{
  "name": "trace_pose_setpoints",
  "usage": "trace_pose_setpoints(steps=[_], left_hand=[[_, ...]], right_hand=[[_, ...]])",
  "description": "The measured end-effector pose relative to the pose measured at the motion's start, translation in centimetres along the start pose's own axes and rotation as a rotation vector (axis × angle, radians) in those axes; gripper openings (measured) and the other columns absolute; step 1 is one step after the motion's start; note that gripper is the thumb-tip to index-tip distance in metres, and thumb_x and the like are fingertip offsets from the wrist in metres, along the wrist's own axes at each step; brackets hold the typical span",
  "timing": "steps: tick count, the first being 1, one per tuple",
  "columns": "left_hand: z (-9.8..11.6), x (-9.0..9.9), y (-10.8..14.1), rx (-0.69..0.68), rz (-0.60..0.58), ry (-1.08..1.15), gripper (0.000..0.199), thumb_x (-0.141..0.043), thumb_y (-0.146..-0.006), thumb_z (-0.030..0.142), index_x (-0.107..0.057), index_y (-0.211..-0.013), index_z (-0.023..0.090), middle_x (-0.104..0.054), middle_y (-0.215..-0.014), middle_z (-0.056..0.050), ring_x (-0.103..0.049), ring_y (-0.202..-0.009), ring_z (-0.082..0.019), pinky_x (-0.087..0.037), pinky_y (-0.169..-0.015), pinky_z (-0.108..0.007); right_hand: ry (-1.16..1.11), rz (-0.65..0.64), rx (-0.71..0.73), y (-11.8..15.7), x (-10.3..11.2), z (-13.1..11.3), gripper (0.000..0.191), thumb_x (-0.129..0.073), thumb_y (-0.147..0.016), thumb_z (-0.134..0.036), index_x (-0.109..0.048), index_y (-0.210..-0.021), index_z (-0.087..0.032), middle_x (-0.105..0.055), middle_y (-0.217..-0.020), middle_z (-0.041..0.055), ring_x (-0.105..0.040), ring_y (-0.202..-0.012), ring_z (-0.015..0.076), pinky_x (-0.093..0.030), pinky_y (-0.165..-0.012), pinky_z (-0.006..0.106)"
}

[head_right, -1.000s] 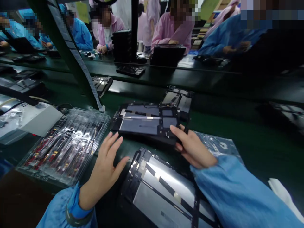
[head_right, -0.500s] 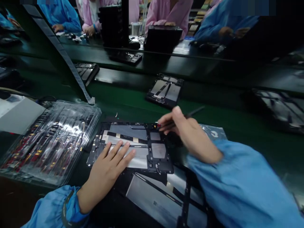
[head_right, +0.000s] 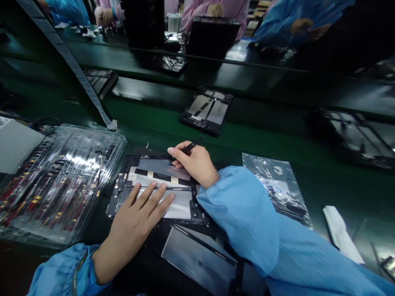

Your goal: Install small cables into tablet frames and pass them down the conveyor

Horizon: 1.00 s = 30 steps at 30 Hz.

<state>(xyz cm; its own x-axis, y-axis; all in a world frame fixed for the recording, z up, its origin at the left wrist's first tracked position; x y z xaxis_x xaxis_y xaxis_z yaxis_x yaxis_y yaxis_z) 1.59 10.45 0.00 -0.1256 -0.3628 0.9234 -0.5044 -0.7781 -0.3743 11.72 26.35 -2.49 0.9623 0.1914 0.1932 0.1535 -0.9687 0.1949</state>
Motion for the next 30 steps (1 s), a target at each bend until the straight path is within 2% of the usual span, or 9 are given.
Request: trace_pose_setpoints(steps=[5, 11, 13, 15, 19, 21, 26, 30], left_hand=[[0.0, -0.1, 0.1, -0.005, -0.01, 0.003, 0.042, -0.042, -0.092, 0.014, -0.049, -0.132, 0.023, -0.052, -0.137, -0.007, -0.049, -0.125, -0.028, -0.035, -0.105, -0.05], [-0.1, 0.0, 0.1, -0.021, -0.03, -0.023, 0.044, -0.04, -0.092, 0.011, -0.047, -0.134, 0.024, -0.051, -0.138, -0.005, -0.049, -0.125, -0.028, -0.037, -0.103, -0.049], [0.0, 0.1, 0.0, -0.041, -0.025, -0.046, 0.045, -0.038, -0.092, 0.01, -0.048, -0.134, 0.023, -0.051, -0.137, -0.005, -0.05, -0.124, -0.029, -0.04, -0.099, -0.05], [0.1, 0.1, -0.1, -0.055, -0.028, -0.072, 0.045, -0.036, -0.092, 0.01, -0.049, -0.133, 0.023, -0.052, -0.137, -0.005, -0.051, -0.122, -0.03, -0.042, -0.097, -0.05], [0.2, 0.0, -0.2, -0.069, -0.044, -0.103, 0.047, -0.034, -0.091, 0.008, -0.049, -0.133, 0.023, -0.052, -0.137, -0.005, -0.052, -0.122, -0.029, -0.044, -0.096, -0.05], [0.2, -0.1, -0.2, -0.066, -0.048, -0.099, 0.047, -0.035, -0.09, 0.008, -0.049, -0.133, 0.023, -0.051, -0.137, -0.006, -0.051, -0.123, -0.029, -0.043, -0.097, -0.051], [0.2, -0.1, -0.1, -0.049, -0.07, -0.073, 0.048, -0.038, -0.09, 0.008, -0.048, -0.134, 0.023, -0.05, -0.138, -0.007, -0.049, -0.125, -0.029, -0.042, -0.099, -0.051], [0.1, -0.1, -0.2, -0.051, -0.065, -0.082, 0.047, -0.037, -0.09, 0.008, -0.048, -0.134, 0.023, -0.051, -0.137, -0.007, -0.05, -0.124, -0.029, -0.043, -0.097, -0.05]], right_hand=[[-0.053, 0.049, -0.004, 0.2, 0.4, -0.4, 0.021, -0.074, -0.07, -0.036, -0.062, -0.065, -0.019, -0.065, -0.055, 0.0009, -0.063, -0.047, 0.0131, -0.055, -0.045, 0.021], [-0.085, 0.215, 0.14, 2.8, 5.9, -3.4, 0.03, -0.078, -0.063, -0.044, -0.063, -0.064, -0.018, -0.064, -0.056, 0.0005, -0.061, -0.046, 0.0113, -0.053, -0.043, 0.019], [-0.073, 0.213, 0.156, 3.5, 6.7, -3.6, 0.03, -0.079, -0.062, -0.044, -0.063, -0.065, -0.018, -0.063, -0.056, 0.0002, -0.063, -0.049, 0.0124, -0.054, -0.046, 0.02], [-0.094, 0.165, 0.161, 3.6, 5.9, -3.3, 0.029, -0.079, -0.061, -0.043, -0.064, -0.067, -0.019, -0.064, -0.058, 0.0001, -0.064, -0.052, 0.014, -0.056, -0.049, 0.022], [-0.017, -0.034, 0.254, 2.6, 1.4, -2.6, 0.017, -0.073, -0.066, -0.037, -0.067, -0.069, -0.022, -0.067, -0.066, -0.0009, -0.066, -0.059, 0.0147, -0.056, -0.055, 0.025], [0.037, -0.086, 0.29, 2.2, -0.1, -2.3, 0.013, -0.073, -0.067, -0.035, -0.069, -0.069, -0.023, -0.068, -0.069, -0.0017, -0.065, -0.061, 0.0142, -0.055, -0.059, 0.025], [0.07, -0.076, 0.306, 1.5, -0.1, -1.5, 0.015, -0.073, -0.068, -0.038, -0.071, -0.07, -0.024, -0.069, -0.071, -0.0023, -0.065, -0.064, 0.0139, -0.053, -0.062, 0.024], [0.057, -0.039, 0.286, 1.2, 0.0, -0.8, 0.019, -0.074, -0.067, -0.041, -0.07, -0.069, -0.022, -0.067, -0.062, -0.0022, -0.064, -0.057, 0.014, -0.052, -0.056, 0.024]])
Point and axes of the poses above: each hand's wrist, its own y-axis away from the middle knuckle, its own x-axis out of the back of the hand, z = x × y, the point moved 8 cm from there along -y, towards the middle knuckle
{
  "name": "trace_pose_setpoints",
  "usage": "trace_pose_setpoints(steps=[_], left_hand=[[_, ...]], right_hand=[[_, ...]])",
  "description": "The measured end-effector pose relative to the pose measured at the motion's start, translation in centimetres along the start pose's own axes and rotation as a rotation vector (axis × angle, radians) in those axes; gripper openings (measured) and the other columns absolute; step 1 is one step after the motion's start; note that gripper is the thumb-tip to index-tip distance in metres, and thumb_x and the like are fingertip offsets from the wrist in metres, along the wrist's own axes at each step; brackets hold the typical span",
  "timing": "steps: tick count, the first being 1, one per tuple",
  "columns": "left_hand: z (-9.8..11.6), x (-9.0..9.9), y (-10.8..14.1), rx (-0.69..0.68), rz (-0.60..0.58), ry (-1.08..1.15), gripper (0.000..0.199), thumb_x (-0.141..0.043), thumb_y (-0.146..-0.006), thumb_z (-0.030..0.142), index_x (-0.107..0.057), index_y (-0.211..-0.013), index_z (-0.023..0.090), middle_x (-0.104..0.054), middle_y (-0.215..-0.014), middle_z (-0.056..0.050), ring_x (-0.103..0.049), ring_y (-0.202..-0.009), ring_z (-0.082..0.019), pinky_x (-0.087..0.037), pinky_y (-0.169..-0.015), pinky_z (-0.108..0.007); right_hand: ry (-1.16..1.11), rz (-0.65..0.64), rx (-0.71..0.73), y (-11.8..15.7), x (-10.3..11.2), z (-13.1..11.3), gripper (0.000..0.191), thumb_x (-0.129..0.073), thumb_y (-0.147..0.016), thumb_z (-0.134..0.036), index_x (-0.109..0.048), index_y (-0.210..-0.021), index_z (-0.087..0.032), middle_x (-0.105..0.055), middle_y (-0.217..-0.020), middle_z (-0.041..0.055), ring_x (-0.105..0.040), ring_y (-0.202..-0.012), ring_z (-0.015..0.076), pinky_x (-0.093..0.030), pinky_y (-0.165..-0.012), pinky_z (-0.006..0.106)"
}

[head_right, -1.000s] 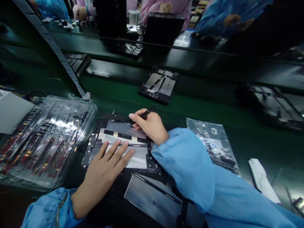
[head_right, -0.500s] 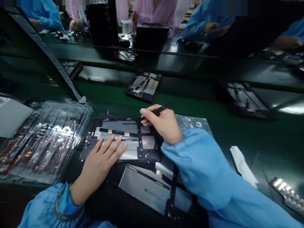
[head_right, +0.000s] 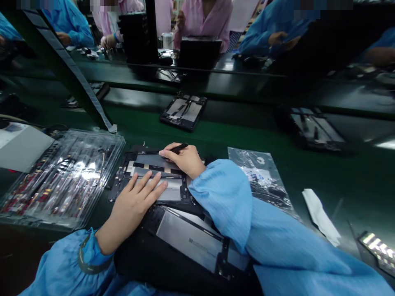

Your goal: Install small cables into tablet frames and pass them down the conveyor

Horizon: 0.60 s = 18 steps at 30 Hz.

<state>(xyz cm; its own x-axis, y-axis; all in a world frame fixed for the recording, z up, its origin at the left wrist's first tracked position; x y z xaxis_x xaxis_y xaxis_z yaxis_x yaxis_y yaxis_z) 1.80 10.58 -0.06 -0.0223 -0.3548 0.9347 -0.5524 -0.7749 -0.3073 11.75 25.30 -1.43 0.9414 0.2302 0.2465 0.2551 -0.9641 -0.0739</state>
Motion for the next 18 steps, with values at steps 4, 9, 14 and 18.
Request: trace_pose_setpoints(steps=[4, 9, 14, 18], left_hand=[[0.1, 0.1, 0.0, -0.009, 0.028, -0.009, 0.048, -0.035, -0.09, 0.007, -0.05, -0.132, 0.023, -0.052, -0.136, -0.006, -0.052, -0.121, -0.029, -0.043, -0.097, -0.05], [-0.3, 0.7, 0.0, 0.004, 0.045, 0.005, 0.049, -0.034, -0.089, 0.006, -0.05, -0.133, 0.023, -0.052, -0.136, -0.006, -0.051, -0.122, -0.028, -0.04, -0.099, -0.048], [-0.5, 2.4, -1.2, 0.003, 0.084, -0.021, 0.054, -0.031, -0.087, 0.001, -0.048, -0.134, 0.019, -0.05, -0.138, -0.008, -0.048, -0.125, -0.031, -0.038, -0.101, -0.051], [0.6, 3.3, -4.2, -0.04, 0.079, -0.038, 0.055, -0.031, -0.087, -0.001, -0.044, -0.137, 0.018, -0.048, -0.139, -0.011, -0.047, -0.126, -0.033, -0.038, -0.099, -0.057]], right_hand=[[-0.044, 0.088, -0.031, 0.1, 0.8, -0.6, 0.024, -0.072, -0.068, -0.044, -0.068, -0.069, -0.02, -0.067, -0.06, -0.0002, -0.066, -0.059, 0.0158, -0.054, -0.055, 0.025], [0.077, 0.382, -0.057, 2.2, 9.1, -2.9, 0.018, -0.071, -0.07, -0.036, -0.067, -0.071, -0.019, -0.069, -0.067, 0.0013, -0.068, -0.065, 0.0164, -0.056, -0.063, 0.028], [0.335, 0.665, -0.173, 7.6, 20.2, -1.1, 0.016, -0.073, -0.072, -0.03, -0.065, -0.061, -0.021, -0.06, -0.053, 0.001, -0.062, -0.064, 0.0191, -0.048, -0.057, 0.028], [0.441, 0.665, -0.236, 10.6, 22.9, 2.1, 0.021, -0.078, -0.064, -0.027, -0.062, -0.051, -0.021, -0.055, -0.049, 0.0025, -0.06, -0.067, 0.0237, -0.04, -0.053, 0.028]])
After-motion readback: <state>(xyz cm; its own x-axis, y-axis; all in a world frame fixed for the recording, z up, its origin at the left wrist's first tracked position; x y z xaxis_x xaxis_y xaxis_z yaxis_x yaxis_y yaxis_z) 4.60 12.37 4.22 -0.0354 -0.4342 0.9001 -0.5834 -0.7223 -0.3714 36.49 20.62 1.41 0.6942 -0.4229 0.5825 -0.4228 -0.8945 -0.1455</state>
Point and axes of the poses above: each hand's wrist, its own y-axis away from the middle knuckle, its own x-axis out of the back of the hand, z = x × y, the point moved 8 cm from there along -y, towards the middle knuckle
